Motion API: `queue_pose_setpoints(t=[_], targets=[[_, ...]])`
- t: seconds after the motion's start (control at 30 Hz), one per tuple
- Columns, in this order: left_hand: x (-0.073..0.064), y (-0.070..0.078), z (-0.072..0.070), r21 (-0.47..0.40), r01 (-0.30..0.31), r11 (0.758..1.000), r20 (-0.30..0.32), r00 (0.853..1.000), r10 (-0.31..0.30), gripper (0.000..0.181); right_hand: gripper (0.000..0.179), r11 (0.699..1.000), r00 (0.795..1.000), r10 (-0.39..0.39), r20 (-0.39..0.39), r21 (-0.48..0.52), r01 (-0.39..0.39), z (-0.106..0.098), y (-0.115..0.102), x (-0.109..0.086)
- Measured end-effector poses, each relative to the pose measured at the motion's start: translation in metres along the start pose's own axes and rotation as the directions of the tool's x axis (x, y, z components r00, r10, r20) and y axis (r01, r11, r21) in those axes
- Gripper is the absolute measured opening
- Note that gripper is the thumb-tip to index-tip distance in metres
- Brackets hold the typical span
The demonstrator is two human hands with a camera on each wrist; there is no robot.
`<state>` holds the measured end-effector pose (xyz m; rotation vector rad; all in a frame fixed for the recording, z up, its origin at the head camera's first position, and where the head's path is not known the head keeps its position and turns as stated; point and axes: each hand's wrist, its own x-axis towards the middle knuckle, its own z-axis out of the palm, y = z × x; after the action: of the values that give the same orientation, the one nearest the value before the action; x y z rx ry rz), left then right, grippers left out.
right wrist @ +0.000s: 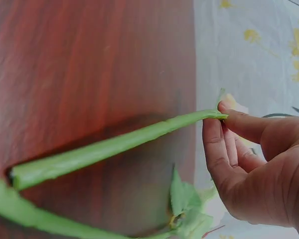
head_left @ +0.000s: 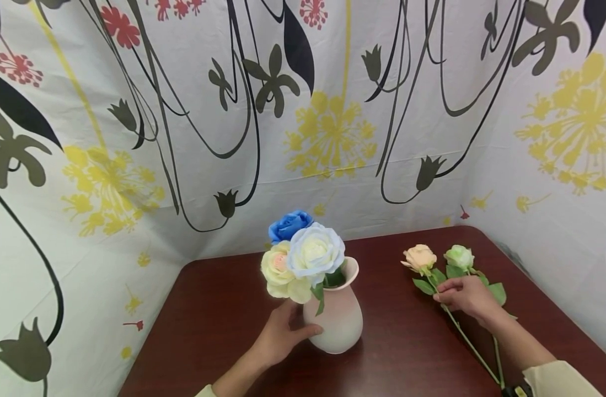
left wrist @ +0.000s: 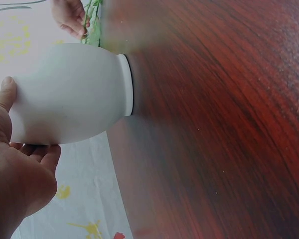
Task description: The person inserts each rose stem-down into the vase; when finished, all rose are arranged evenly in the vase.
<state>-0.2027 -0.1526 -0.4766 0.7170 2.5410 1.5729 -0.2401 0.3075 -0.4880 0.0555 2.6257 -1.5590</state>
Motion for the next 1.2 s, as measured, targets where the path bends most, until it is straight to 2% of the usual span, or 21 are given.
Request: queue_pose_setpoints(t=[0.2,0.37,0.67,0.83,0.9,1.0,1.07,1.2], targets=[[0.000,0.001,0.000,-0.005,-0.003,1.000,0.003,1.000,0.003,0.065,0.025,0.995,0.999,0.038,0.029,0.096,-0.041,-0.004,-0.017,-0.003],[0.000,0.001,0.000,-0.010,-0.003,1.000,0.006,1.000,0.003,0.063,0.031,0.991,0.999,0.042,0.022,0.128,-0.045,-0.006,-0.034,-0.009],[0.000,0.002,-0.001,-0.011,-0.003,1.000,0.006,1.000,0.003,0.064,0.036,0.986,0.999,-0.017,0.031,0.165,0.011,-0.012,-0.059,-0.016],[0.000,0.001,-0.001,-0.015,0.000,1.000,0.010,1.000,0.000,0.064,0.033,0.967,0.999,-0.051,0.010,0.249,0.047,-0.013,-0.071,-0.017],[0.000,0.001,-0.001,-0.017,0.000,1.000,0.011,1.000,0.000,0.064,0.025,0.949,0.997,-0.074,-0.003,0.307,0.071,-0.014,-0.077,-0.019],[0.000,0.000,-0.001,-0.022,0.001,1.000,0.012,1.000,0.000,0.064,0.011,0.905,0.996,-0.092,-0.018,0.415,0.091,-0.015,-0.088,-0.022],[0.000,0.000,0.000,-0.024,0.000,1.000,0.012,1.000,0.000,0.064,0.006,0.863,0.993,-0.116,-0.023,0.492,0.112,-0.015,-0.094,-0.024],[0.000,0.000,0.000,-0.027,0.000,1.000,0.010,1.000,0.000,0.063,0.011,0.765,0.985,-0.169,-0.030,0.626,0.150,-0.016,-0.106,-0.028]])
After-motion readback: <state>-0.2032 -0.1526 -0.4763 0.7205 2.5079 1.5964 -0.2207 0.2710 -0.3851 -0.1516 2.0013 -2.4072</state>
